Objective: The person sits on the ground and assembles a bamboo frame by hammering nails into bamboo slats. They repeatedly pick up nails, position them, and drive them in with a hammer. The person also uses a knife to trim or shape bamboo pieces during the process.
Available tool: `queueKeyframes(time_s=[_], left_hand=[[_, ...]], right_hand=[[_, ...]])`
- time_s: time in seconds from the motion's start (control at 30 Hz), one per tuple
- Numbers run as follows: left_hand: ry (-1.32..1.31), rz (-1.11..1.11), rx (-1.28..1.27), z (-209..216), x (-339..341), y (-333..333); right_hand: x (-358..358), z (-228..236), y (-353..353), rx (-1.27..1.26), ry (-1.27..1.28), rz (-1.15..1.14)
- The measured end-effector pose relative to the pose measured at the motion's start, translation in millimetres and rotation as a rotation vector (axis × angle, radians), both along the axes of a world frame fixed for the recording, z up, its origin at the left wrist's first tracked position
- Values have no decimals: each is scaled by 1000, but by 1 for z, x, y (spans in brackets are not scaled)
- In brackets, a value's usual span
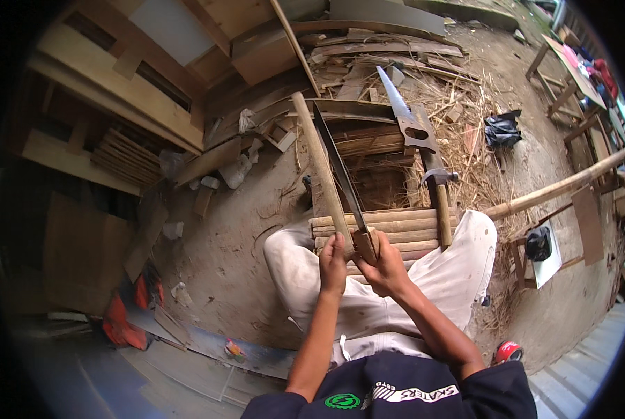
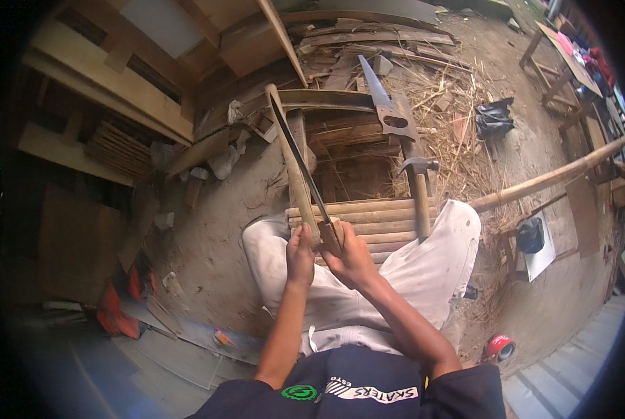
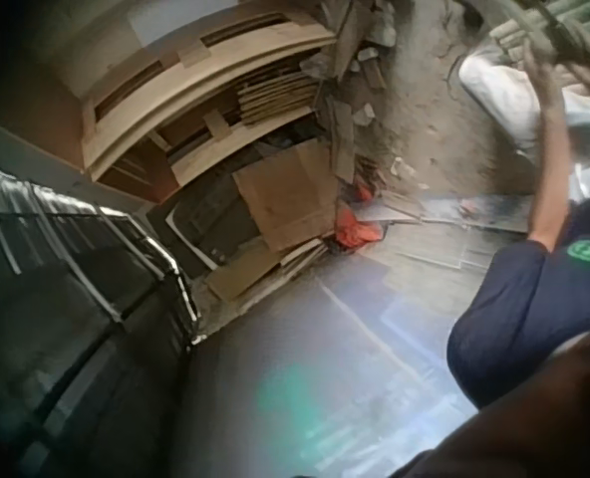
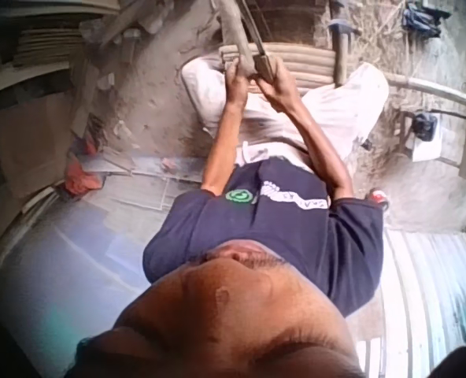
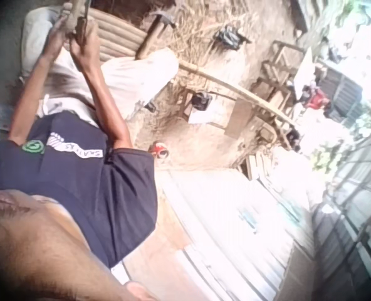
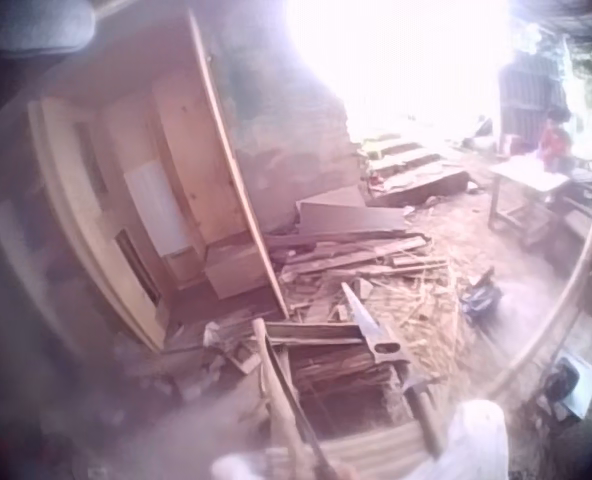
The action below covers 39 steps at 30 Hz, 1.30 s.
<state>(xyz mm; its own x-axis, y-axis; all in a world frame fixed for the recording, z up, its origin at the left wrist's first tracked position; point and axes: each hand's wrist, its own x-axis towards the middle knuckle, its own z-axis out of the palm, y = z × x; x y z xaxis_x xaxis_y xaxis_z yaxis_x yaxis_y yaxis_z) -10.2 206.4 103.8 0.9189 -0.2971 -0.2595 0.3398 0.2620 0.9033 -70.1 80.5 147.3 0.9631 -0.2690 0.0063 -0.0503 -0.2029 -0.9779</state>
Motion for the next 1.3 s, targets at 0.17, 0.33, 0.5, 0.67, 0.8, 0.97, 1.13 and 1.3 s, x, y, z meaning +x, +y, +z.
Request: queueKeyframes(time_s=[0.17,0.33,0.5,0.67,0.8,0.97,1.13,1.3], left_hand=[[227,31,-87,16,20,13],[203,26,-62,32,28,17],[192,20,-74,47,27,8],[134,-88,-186,58,24,12],[-54,-123,-45,57,21,10],[289,-37,-329,49,20,10],[342,8,-361,56,18,21],[363,-84,-451,76,11,27]], right_hand=[[-9,8,-10,-163,-25,-57],[-21,1,-21,-312,-131,7],[-30,-1,-23,-448,13,139],[-26,9,-28,-539,-10,203],[-15,12,-37,-623,53,222],[-8,7,-34,-641,-11,141],[-6,8,-26,-579,59,244],[22,-1,-52,-524,108,-1]])
